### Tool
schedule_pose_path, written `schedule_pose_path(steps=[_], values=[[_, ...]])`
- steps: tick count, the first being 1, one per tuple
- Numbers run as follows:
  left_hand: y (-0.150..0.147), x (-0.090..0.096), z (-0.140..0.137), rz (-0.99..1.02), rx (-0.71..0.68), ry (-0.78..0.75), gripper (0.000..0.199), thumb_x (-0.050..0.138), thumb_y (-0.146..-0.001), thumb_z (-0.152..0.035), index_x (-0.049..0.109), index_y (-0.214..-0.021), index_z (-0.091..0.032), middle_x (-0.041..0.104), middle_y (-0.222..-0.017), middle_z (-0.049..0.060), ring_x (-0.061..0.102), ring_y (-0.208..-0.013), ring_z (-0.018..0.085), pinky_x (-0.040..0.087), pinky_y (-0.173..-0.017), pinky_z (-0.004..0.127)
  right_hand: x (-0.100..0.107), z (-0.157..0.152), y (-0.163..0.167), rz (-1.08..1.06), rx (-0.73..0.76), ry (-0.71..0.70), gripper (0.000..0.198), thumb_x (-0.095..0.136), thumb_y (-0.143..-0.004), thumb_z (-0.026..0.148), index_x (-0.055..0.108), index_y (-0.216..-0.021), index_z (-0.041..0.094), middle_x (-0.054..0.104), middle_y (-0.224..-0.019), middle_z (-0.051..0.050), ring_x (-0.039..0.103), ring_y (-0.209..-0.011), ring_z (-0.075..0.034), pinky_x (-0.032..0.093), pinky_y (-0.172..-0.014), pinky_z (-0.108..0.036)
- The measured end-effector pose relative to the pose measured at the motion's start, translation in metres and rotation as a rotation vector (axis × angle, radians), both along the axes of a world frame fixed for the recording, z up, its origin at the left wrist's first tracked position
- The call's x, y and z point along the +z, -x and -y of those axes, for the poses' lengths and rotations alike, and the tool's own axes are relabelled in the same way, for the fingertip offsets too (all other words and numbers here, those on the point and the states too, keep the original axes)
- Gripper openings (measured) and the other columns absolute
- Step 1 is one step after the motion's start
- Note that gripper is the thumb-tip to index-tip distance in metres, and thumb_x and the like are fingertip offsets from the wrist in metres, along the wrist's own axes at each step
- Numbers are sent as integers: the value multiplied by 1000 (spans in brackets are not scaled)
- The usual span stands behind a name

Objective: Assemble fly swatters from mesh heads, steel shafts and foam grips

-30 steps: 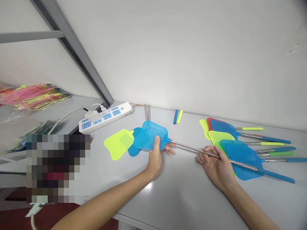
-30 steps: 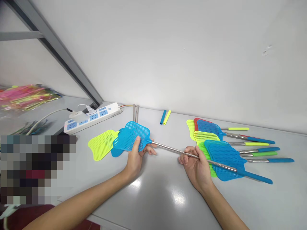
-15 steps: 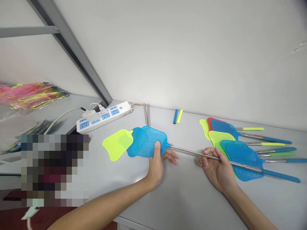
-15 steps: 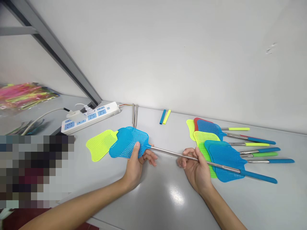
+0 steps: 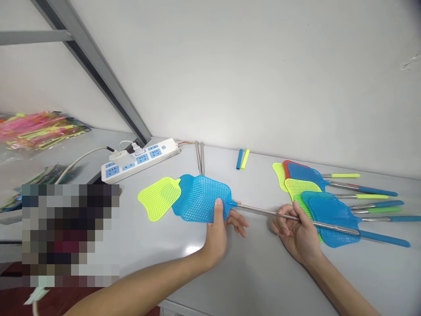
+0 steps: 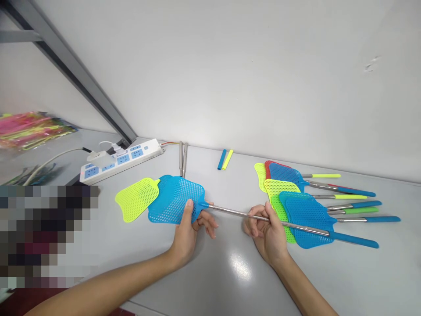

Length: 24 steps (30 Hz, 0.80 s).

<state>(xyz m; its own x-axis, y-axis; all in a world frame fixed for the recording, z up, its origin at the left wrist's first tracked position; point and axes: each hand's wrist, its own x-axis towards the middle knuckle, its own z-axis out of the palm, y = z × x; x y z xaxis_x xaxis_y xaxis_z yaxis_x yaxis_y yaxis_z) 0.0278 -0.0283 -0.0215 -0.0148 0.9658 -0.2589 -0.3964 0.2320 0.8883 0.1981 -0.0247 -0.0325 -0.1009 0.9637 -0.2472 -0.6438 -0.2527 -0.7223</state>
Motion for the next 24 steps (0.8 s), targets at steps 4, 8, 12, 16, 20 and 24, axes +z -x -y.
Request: schedule_pose_path(steps=[4, 8, 12, 16, 20, 24], values=[[-2, 0, 2, -9, -10, 3, 49, 31, -81, -53, 55, -87, -11, 60, -50, 3, 52, -37, 14, 38, -45, 26, 0, 1, 1, 7, 10, 0, 41, 35, -85, 39, 62, -64, 17, 41, -34, 1, 23, -35, -7, 22, -43, -24], [-5, 4, 5, -5, -37, 16, 48, 32, -81, -53, 54, -87, -11, 59, -49, 2, 51, -36, 14, 38, -43, 25, 0, 2, 2, 49, 36, -6, 41, 35, -85, 40, 63, -65, 18, 43, -33, 0, 25, -34, -8, 23, -44, -25], [-8, 6, 9, -29, -128, 15, 53, 23, -84, -53, 55, -89, -11, 59, -49, 3, 52, -36, 14, 38, -44, 25, 0, 4, 2, 92, 76, -8, 42, 35, -83, 44, 64, -67, 18, 45, -35, 0, 30, -35, -10, 26, -45, -26], [-11, 5, 16, -53, -182, -16, 58, 19, -83, -56, 55, -97, -12, 59, -49, 3, 52, -36, 14, 39, -44, 26, 0, 5, 2, 112, 83, -15, 43, 35, -83, 46, 65, -69, 18, 46, -35, -1, 31, -36, -10, 27, -45, -27], [-9, 2, 22, -105, -220, -56, 61, 17, -83, -57, 59, -92, -14, 59, -50, 4, 51, -40, 14, 38, -47, 26, 1, 3, 3, 103, 73, -25, 41, 35, -83, 42, 65, -69, 18, 48, -37, -1, 30, -35, -9, 29, -47, -27], [-3, 2, 21, -209, -300, -133, 57, 20, -84, -54, 62, -84, -16, 61, -59, 5, 54, -50, 14, 40, -59, 28, 3, 1, 3, 98, 27, -14, 41, 35, -83, 42, 64, -66, 18, 49, -39, -1, 30, -35, -9, 32, -49, -29]])
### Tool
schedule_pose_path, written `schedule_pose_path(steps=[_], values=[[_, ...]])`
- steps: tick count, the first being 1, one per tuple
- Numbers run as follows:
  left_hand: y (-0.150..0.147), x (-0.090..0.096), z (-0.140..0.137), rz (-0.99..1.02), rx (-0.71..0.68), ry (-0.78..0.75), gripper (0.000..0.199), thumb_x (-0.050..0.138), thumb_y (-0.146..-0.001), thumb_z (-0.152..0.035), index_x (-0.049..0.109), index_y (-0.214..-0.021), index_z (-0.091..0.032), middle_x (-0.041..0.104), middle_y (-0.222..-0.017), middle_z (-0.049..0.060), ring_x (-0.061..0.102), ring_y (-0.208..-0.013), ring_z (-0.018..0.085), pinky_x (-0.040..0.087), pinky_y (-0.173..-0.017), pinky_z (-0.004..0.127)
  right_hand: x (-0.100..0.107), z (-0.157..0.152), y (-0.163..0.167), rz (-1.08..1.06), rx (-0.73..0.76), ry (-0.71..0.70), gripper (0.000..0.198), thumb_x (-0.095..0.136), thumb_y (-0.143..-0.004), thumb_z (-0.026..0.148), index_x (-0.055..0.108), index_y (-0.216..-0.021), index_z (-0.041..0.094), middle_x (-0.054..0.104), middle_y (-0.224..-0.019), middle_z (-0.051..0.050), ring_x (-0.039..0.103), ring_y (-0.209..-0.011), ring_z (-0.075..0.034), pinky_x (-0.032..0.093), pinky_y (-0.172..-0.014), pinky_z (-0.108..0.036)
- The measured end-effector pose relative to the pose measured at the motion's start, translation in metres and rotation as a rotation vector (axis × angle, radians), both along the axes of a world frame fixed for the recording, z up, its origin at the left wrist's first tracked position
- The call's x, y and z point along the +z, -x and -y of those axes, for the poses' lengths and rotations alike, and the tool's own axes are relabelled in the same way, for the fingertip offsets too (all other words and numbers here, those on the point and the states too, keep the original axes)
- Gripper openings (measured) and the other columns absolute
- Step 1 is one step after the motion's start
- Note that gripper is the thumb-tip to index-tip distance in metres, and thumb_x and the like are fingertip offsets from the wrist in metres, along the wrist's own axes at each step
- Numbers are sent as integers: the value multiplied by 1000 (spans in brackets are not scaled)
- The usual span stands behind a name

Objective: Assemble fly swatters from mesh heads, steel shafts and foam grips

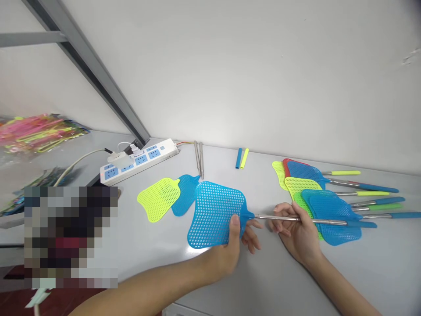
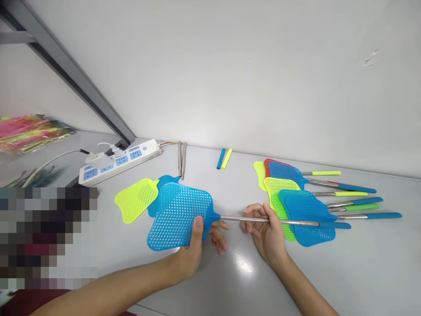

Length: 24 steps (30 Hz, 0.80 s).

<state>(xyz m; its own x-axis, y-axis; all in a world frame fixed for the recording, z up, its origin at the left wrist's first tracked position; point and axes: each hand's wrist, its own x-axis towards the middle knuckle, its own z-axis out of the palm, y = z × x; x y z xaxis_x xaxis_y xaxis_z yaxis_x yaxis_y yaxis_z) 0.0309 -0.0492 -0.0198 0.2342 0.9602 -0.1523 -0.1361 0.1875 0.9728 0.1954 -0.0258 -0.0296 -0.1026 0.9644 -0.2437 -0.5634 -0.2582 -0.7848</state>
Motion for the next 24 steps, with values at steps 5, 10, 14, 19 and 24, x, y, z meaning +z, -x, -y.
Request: schedule_pose_path(steps=[5, 10, 14, 19, 24], values=[[6, 2, -13, -14, 45, -38, 54, 21, -85, -51, 62, -79, -17, 58, -56, 4, 51, -49, 13, 38, -58, 27, -1, 0, 1, 23, -1, 10, 36, 40, -82, 37, 61, -60, 17, 48, -41, -1, 34, -38, -10, 32, -49, -28], [5, 1, -20, -7, 132, -27, 47, 25, -86, -47, 60, -76, -17, 53, -49, 1, 48, -45, 12, 37, -54, 26, 0, 1, 4, 2, -97, 5, 36, 40, -83, 33, 55, -53, 17, 37, -37, 3, 30, -38, -9, 29, -47, -27], [5, -1, -20, -12, 171, -24, 44, 29, -86, -46, 60, -75, -17, 50, -46, 0, 47, -44, 12, 37, -55, 27, 1, 1, 4, -8, -180, -13, 38, 41, -83, 30, 49, -48, 17, 30, -37, 5, 23, -36, -7, 29, -46, -26], [5, 1, -22, -5, 191, -15, 43, 34, -84, -48, 60, -70, -17, 51, -47, 0, 46, -42, 11, 38, -54, 26, -1, 3, 4, -47, -230, -46, 40, 40, -83, 29, 45, -45, 17, 29, -39, 5, 23, -36, -7, 29, -46, -26], [5, 0, -21, 14, 189, -18, 39, 36, -84, -45, 58, -70, -17, 58, -58, 1, 47, -42, 9, 39, -51, 25, -2, 6, 0, 5, -307, -119, 41, 38, -82, 33, 49, -45, 17, 28, -38, 4, 29, -37, -8, 27, -45, -25]])
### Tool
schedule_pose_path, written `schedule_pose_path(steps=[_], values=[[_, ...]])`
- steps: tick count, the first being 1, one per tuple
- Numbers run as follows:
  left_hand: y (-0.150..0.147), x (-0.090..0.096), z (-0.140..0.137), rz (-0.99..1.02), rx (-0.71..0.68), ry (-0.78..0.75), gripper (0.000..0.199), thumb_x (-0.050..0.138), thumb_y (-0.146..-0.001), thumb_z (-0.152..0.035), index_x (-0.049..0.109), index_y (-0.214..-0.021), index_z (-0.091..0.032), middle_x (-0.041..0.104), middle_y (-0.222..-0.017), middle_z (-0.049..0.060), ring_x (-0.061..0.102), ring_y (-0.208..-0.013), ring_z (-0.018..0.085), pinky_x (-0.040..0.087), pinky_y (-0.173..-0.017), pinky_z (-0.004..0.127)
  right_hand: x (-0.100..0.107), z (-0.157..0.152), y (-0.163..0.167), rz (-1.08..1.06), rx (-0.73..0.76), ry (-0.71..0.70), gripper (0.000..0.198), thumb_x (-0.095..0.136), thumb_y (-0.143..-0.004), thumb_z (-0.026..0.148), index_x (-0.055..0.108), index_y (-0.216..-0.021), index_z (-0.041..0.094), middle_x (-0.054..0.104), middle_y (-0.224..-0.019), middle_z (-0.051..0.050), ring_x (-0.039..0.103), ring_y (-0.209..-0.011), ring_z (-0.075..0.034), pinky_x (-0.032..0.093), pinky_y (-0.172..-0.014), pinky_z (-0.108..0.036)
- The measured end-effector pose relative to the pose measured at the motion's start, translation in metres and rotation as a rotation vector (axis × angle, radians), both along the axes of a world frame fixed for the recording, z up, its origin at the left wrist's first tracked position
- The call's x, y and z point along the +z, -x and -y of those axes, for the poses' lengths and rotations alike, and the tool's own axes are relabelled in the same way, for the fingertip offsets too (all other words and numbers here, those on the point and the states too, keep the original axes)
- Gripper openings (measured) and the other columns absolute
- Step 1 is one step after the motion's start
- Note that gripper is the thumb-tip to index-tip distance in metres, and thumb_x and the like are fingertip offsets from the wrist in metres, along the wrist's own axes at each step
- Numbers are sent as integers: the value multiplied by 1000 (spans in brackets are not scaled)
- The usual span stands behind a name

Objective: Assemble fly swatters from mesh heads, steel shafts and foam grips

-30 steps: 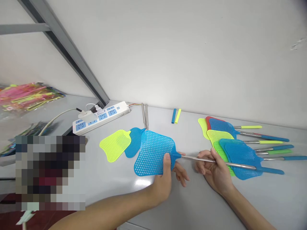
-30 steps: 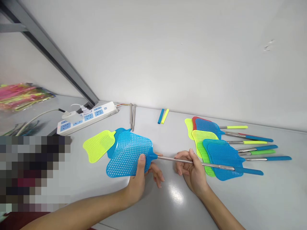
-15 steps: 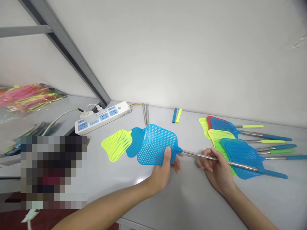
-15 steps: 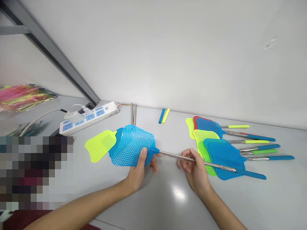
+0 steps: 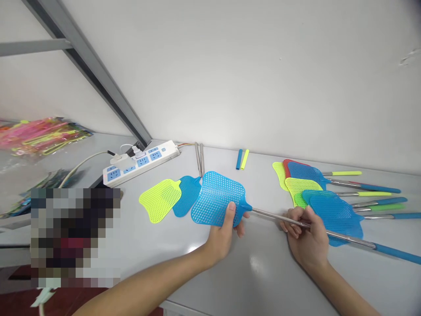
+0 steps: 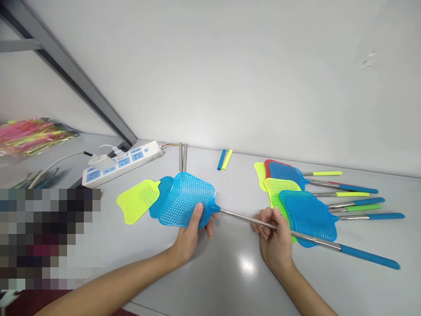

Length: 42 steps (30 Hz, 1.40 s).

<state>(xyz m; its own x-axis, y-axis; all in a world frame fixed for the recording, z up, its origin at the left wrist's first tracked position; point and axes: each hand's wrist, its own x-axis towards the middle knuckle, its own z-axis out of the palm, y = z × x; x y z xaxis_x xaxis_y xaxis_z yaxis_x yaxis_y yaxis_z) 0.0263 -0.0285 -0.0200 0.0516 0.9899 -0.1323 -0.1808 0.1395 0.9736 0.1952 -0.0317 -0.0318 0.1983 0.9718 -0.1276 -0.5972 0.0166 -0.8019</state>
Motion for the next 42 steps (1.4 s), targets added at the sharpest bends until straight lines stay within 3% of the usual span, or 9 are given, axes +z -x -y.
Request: schedule_pose_path(steps=[7, 10, 14, 18, 22, 29, 42], values=[[-2, 0, 1, 7, 49, 21, 35, 38, -84, -44, 55, -71, -17, 60, -68, 1, 46, -41, 8, 40, -48, 24, 1, -4, -11, -91, -157, -35, 43, 36, -81, 35, 48, -44, 17, 26, -36, 4, 25, -34, -7, 26, -43, -25], [0, 0, 0, 2, 49, 26, 37, 37, -84, -44, 56, -69, -17, 58, -62, 1, 45, -40, 9, 39, -49, 25, 1, -6, -12, -90, -170, -33, 42, 36, -81, 32, 47, -43, 17, 25, -35, 4, 25, -34, -7, 25, -43, -25], [3, -1, -3, 64, -79, 39, 43, 31, -86, -43, 59, -70, -15, 51, -49, 1, 47, -43, 11, 38, -52, 25, -1, -6, -8, -3, -157, -17, 40, 39, -81, 27, 47, -43, 17, 28, -36, 4, 28, -35, -7, 26, -44, -26], [4, -3, -1, 151, -238, 87, 48, 26, -87, -44, 60, -71, -14, 53, -51, 3, 49, -45, 12, 38, -51, 25, -2, -5, -8, 22, -140, -7, 40, 40, -79, 28, 46, -41, 17, 29, -36, 4, 29, -35, -8, 26, -44, -26], [1, -6, 6, 132, -310, 127, 54, 23, -87, -46, 61, -70, -12, 54, -52, 5, 50, -47, 12, 37, -51, 25, -1, -5, -9, -17, -118, -8, 41, 37, -80, 29, 49, -43, 17, 30, -35, 4, 29, -35, -8, 26, -44, -26], [-2, -6, 3, 120, -224, 132, 56, 22, -87, -47, 59, -65, -12, 52, -48, 4, 48, -44, 11, 37, -51, 25, -4, -5, -7, 14, -105, -26, 41, 35, -81, 26, 49, -43, 16, 30, -36, 3, 31, -35, -9, 26, -44, -27], [-3, -5, 2, 142, -219, 145, 57, 22, -86, -49, 59, -63, -12, 53, -48, 5, 48, -43, 11, 37, -49, 25, -5, -6, -8, 44, -75, -33, 42, 34, -82, 27, 50, -44, 16, 32, -36, 2, 33, -37, -10, 26, -45, -27]])
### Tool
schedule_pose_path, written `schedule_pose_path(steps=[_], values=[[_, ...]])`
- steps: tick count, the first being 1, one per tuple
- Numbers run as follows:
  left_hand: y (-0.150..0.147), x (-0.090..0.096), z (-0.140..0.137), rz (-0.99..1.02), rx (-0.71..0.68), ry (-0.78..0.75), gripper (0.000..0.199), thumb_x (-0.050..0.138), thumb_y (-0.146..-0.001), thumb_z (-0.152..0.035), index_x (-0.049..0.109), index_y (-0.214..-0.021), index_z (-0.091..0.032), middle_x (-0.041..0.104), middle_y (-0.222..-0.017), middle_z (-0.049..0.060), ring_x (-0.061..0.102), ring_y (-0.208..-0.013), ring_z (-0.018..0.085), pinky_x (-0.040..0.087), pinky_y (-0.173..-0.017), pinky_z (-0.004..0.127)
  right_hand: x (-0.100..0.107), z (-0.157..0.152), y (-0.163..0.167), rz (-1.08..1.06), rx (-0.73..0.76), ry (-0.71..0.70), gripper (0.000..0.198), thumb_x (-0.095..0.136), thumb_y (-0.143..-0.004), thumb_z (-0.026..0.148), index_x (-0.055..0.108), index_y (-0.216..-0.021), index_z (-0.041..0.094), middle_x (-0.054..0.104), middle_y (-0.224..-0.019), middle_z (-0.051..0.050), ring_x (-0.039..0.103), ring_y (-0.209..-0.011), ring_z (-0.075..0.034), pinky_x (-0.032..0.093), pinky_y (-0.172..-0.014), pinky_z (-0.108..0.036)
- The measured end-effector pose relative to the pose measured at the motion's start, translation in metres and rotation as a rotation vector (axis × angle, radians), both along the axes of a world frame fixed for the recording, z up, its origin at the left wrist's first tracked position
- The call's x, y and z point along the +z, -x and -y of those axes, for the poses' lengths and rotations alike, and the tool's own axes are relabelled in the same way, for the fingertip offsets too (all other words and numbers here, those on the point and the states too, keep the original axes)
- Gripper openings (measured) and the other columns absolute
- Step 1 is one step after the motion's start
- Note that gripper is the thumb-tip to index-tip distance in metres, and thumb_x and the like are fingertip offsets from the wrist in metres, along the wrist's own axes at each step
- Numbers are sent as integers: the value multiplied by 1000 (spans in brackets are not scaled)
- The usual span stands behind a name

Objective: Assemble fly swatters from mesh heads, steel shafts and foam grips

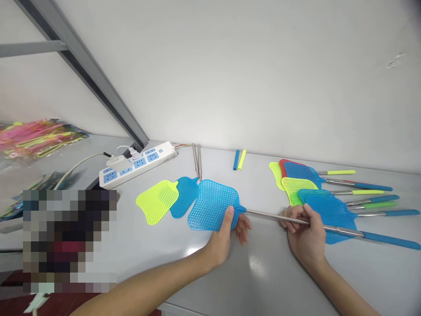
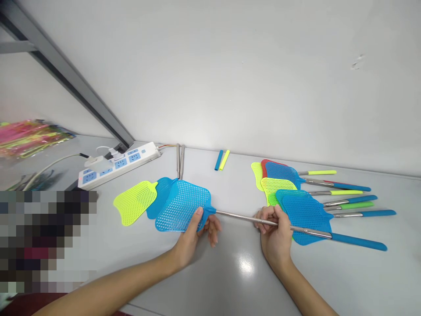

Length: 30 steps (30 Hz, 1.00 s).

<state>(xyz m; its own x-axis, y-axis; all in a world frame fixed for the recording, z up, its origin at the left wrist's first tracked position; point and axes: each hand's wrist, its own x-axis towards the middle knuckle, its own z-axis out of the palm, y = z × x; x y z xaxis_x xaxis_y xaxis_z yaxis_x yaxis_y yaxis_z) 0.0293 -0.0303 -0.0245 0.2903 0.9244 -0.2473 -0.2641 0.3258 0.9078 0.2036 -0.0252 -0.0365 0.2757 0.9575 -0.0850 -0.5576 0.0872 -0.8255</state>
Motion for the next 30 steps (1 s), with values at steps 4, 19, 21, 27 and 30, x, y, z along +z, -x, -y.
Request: schedule_pose_path(steps=[4, 19, 21, 27, 30], values=[[0, -1, 0, -8, 14, -5, 59, 20, -86, -49, 59, -62, -12, 53, -47, 5, 48, -43, 11, 37, -49, 25, 0, 1, 0, 8, 4, 6, 42, 34, -82, 27, 50, -44, 16, 33, -36, 2, 34, -37, -10, 26, -45, -27], [1, 1, -2, 10, 24, -9, 47, 26, -86, -45, 58, -72, -12, 52, -49, 3, 48, -44, 12, 39, -49, 25, 1, -1, 1, 9, -2, 29, 40, 39, -80, 29, 49, -43, 16, 33, -36, 3, 33, -36, -9, 26, -43, -26], [1, 1, -3, 18, 19, 6, 45, 27, -86, -44, 58, -77, -13, 52, -50, 2, 48, -46, 12, 39, -50, 25, 1, -1, 1, 13, -4, 37, 39, 41, -79, 30, 49, -43, 17, 33, -37, 3, 33, -36, -9, 27, -43, -26], [2, -1, -4, 22, -25, 30, 46, 29, -85, -48, 58, -86, -13, 53, -53, 2, 49, -48, 12, 39, -52, 25, -1, -2, 0, 74, 16, 59, 38, 43, -79, 32, 51, -46, 17, 36, -38, 3, 33, -37, -9, 28, -43, -26], [3, -4, -5, 32, -28, 45, 48, 26, -85, -49, 57, -89, -13, 53, -54, 1, 48, -48, 12, 38, -53, 25, -1, -2, 0, 82, 19, 69, 37, 44, -79, 32, 51, -46, 17, 35, -38, 3, 32, -37, -9, 28, -43, -25]])
